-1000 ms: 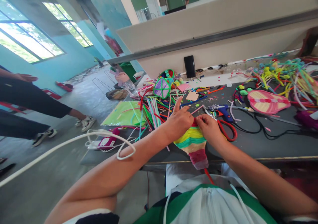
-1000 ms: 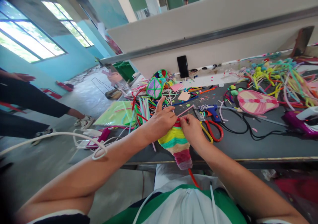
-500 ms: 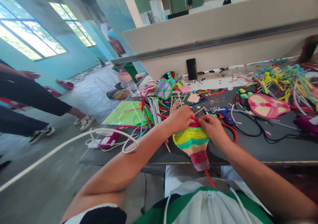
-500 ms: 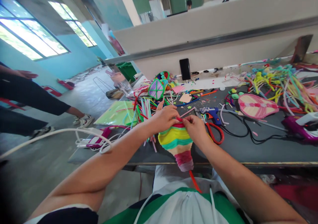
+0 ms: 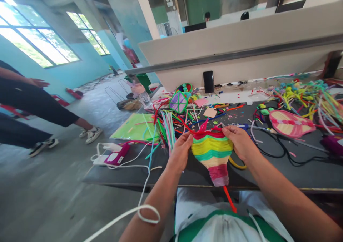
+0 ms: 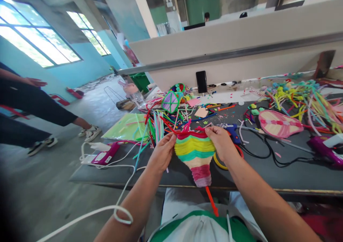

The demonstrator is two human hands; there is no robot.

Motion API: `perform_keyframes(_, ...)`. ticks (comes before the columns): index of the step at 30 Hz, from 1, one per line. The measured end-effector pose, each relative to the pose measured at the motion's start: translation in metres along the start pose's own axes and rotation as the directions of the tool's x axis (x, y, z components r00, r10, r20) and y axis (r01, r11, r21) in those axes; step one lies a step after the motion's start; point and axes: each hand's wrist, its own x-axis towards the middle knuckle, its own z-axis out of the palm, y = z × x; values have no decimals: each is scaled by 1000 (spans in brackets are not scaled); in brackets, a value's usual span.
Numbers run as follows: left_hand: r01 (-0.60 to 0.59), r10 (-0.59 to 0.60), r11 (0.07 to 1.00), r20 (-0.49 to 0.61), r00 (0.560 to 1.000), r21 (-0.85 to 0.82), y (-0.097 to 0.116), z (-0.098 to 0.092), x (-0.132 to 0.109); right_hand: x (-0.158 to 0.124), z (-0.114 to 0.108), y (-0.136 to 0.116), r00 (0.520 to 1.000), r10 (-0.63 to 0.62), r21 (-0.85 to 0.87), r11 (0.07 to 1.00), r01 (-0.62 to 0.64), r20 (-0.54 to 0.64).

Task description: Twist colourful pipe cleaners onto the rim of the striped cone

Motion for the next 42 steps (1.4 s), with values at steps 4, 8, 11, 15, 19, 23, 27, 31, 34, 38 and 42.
perform_keyframes(4,25,-34,991,-62,998,-130,-11,8,6,-1,4,2,997,67,96,993,-63,-46)
perform_keyframes(8,27,-43,982,-81,996,-185,-17,10,9,0,2,6,994,82,96,993,-75,-67)
perform_keyframes(11,37,-58,976,-91,994,-216,-19,9,10,0,1,9,992,113,110,988,-107,-52)
perform_keyframes(15,66,-75,980,-43,996,-187,-13,6,15,3,-3,3,992,126,115,985,-127,19)
perform_keyframes(19,100,-98,989,25,995,-112,-4,7,22,14,-8,-16,974,171,60,982,-181,148)
perform_keyframes(23,133,-126,989,111,986,-59,-1,15,30,30,-10,-34,897,262,-123,965,-233,357)
perform_keyframes(27,71,-66,997,121,990,-35,-5,20,38,47,-13,-30,856,316,-179,948,-265,410)
perform_keyframes(31,45,-43,999,116,992,-17,-7,18,42,58,-18,-11,864,282,-109,959,-261,417)
perform_keyframes(34,56,-57,998,126,990,15,-2,14,45,60,-22,0,852,287,-104,957,-269,437)
perform_keyframes(38,-11,7,998,63,998,69,9,8,54,58,-27,6,866,285,-89,958,-273,412)
perform_keyframes(42,-131,132,984,3,991,118,13,8,60,57,-27,5,875,272,-81,962,-262,399)
